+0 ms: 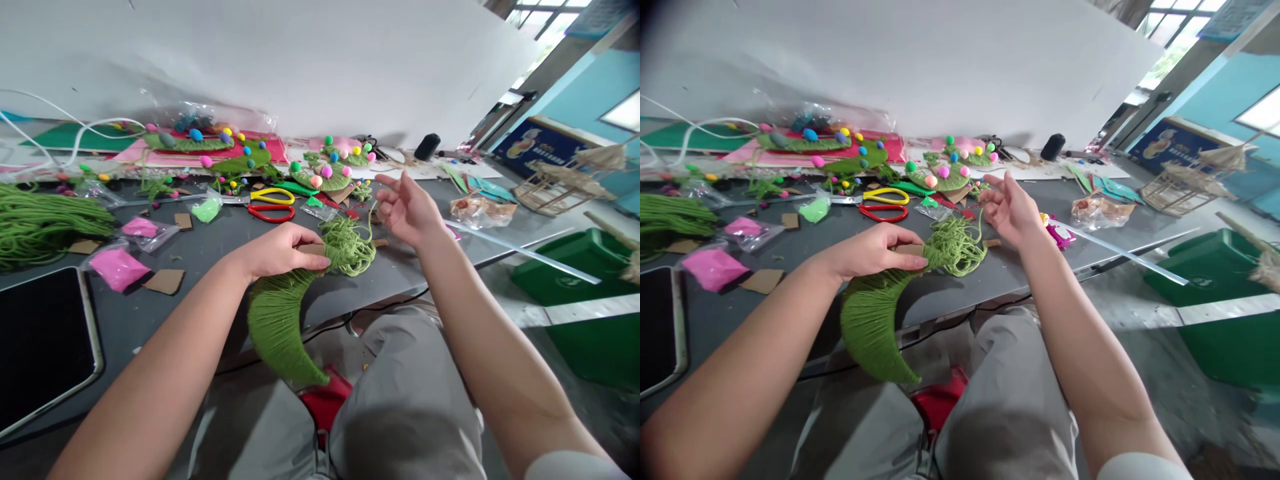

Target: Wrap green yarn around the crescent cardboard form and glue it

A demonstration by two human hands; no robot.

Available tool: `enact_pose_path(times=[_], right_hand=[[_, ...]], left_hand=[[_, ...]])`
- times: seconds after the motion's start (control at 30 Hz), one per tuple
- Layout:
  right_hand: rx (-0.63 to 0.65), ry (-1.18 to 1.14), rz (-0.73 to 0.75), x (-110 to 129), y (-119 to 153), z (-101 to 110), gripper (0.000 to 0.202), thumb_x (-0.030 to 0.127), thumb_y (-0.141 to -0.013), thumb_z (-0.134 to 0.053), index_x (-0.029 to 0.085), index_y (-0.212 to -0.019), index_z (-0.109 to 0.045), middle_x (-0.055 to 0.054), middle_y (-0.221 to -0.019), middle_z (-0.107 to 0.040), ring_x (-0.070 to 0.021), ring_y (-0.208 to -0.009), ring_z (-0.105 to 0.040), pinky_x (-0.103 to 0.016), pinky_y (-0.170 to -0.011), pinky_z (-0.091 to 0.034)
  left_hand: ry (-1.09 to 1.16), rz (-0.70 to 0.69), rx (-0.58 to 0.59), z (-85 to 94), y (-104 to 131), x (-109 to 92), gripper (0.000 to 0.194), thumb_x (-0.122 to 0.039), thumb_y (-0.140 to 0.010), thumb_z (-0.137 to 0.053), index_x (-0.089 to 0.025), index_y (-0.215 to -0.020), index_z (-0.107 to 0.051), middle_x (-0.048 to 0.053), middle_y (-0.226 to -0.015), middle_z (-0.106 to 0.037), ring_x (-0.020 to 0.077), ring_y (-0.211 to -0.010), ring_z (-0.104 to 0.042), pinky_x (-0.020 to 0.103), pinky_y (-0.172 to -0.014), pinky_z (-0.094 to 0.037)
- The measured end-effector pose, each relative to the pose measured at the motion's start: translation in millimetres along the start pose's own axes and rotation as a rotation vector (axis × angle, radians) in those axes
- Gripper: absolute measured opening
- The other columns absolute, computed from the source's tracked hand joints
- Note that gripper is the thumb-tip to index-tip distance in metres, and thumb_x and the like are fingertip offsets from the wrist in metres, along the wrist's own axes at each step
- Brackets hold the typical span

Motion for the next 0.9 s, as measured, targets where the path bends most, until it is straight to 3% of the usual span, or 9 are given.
enact_pose_path(times=[0.07, 0.13, 0.2, 0.3, 0.37, 0.47, 0.57, 0.8, 0.9], right_hand=[[-0.07, 0.08, 0.06, -1.1, -1.1, -1.1, 0.029, 0.04, -0.083, -0.067, 0.021, -0.105, -0.068, -0.003, -0.088, -0.069, -0.0092, -0.059, -0.055, -0.023, -0.052, -0.044], [-0.026, 0.21, 0.149, -2.1, 7.6, -7.1, 0.028, 0.022, -0.077, -0.069, 0.02, -0.105, -0.07, -0.004, -0.098, -0.072, -0.0123, -0.072, -0.063, -0.025, -0.062, -0.05], [0.19, 0.313, 0.227, -3.0, 24.9, -18.3, 0.036, 0.013, -0.076, -0.067, 0.021, -0.11, -0.073, -0.005, -0.11, -0.073, -0.0175, -0.096, -0.068, -0.03, -0.082, -0.055], [0.564, 0.4, 0.213, -7.6, 54.2, -34.7, 0.046, 0.018, -0.083, -0.069, 0.024, -0.129, -0.067, -0.006, -0.133, -0.067, -0.0238, -0.125, -0.059, -0.038, -0.103, -0.05], [0.631, 0.462, 0.215, -11.2, 64.4, -40.5, 0.045, 0.026, -0.087, -0.07, 0.023, -0.132, -0.066, -0.007, -0.13, -0.068, -0.0239, -0.119, -0.063, -0.037, -0.098, -0.052], [0.542, 0.536, 0.253, -17.8, 64.1, -43.4, 0.029, 0.036, -0.09, -0.069, 0.017, -0.111, -0.075, -0.007, -0.103, -0.075, -0.0202, -0.094, -0.068, -0.031, -0.082, -0.053], [0.482, 0.556, 0.263, -24.4, 59.3, -45.0, 0.028, 0.041, -0.09, -0.068, 0.016, -0.098, -0.076, -0.005, -0.085, -0.073, -0.0165, -0.08, -0.065, -0.029, -0.073, -0.051], [0.465, 0.621, 0.242, -30.1, 54.1, -54.4, 0.029, 0.042, -0.085, -0.067, 0.014, -0.081, -0.073, -0.002, -0.071, -0.062, -0.012, -0.065, -0.053, -0.027, -0.061, -0.043], [0.491, 0.666, 0.228, -29.5, 48.6, -53.1, 0.026, 0.04, -0.083, -0.068, 0.015, -0.076, -0.072, -0.001, -0.069, -0.063, -0.0133, -0.066, -0.054, -0.027, -0.063, -0.044]], left_hand=[[-0.008, -0.002, -0.001, 0.2, 0.6, -0.7, 0.029, -0.043, -0.074, -0.081, -0.018, -0.087, -0.075, 0.002, -0.083, -0.073, 0.012, -0.071, -0.062, 0.022, -0.063, -0.044], [0.033, 0.003, -0.026, 1.7, 1.5, -0.6, 0.029, -0.043, -0.075, -0.081, -0.018, -0.087, -0.074, 0.002, -0.081, -0.073, 0.0122, -0.069, -0.062, 0.022, -0.061, -0.045], [0.1, -0.001, -0.053, 3.7, 2.3, -0.6, 0.027, -0.041, -0.075, -0.081, -0.018, -0.087, -0.074, 0.001, -0.081, -0.073, 0.0122, -0.068, -0.063, 0.022, -0.06, -0.046], [0.168, -0.04, -0.082, 6.0, 3.0, -2.0, 0.024, -0.035, -0.074, -0.083, -0.018, -0.089, -0.073, 0.001, -0.081, -0.073, 0.0123, -0.069, -0.064, 0.021, -0.06, -0.049], [0.199, -0.08, -0.099, 6.4, 3.7, -4.3, 0.024, -0.033, -0.074, -0.083, -0.018, -0.09, -0.073, 0.0, -0.08, -0.071, 0.0115, -0.068, -0.064, 0.019, -0.058, -0.049], [0.322, -0.133, -0.092, 4.5, 5.9, -8.0, 0.023, -0.035, -0.081, -0.078, -0.018, -0.093, -0.068, 0.0, -0.079, -0.069, 0.0136, -0.069, -0.068, 0.022, -0.061, -0.054], [0.47, -0.133, -0.022, 0.4, 8.0, -9.5, 0.023, -0.039, -0.088, -0.07, -0.02, -0.096, -0.06, 0.0, -0.083, -0.067, 0.0223, -0.071, -0.074, 0.034, -0.063, -0.062], [0.587, -0.139, 0.062, -1.6, 10.7, -9.2, 0.029, -0.017, -0.079, -0.072, -0.017, -0.103, -0.055, 0.006, -0.082, -0.072, 0.0225, -0.072, -0.074, 0.03, -0.06, -0.061], [0.516, -0.103, 0.067, -1.8, 12.3, -9.2, 0.033, -0.02, -0.081, -0.076, -0.016, -0.109, -0.059, 0.008, -0.09, -0.074, 0.0223, -0.08, -0.075, 0.03, -0.068, -0.062]])
Point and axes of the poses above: each hand's wrist, its own y-axis away from the middle knuckle, its own z-axis out of the back of the hand, x = y × z, the point moved 3 cm from there along -y, towards the middle knuckle
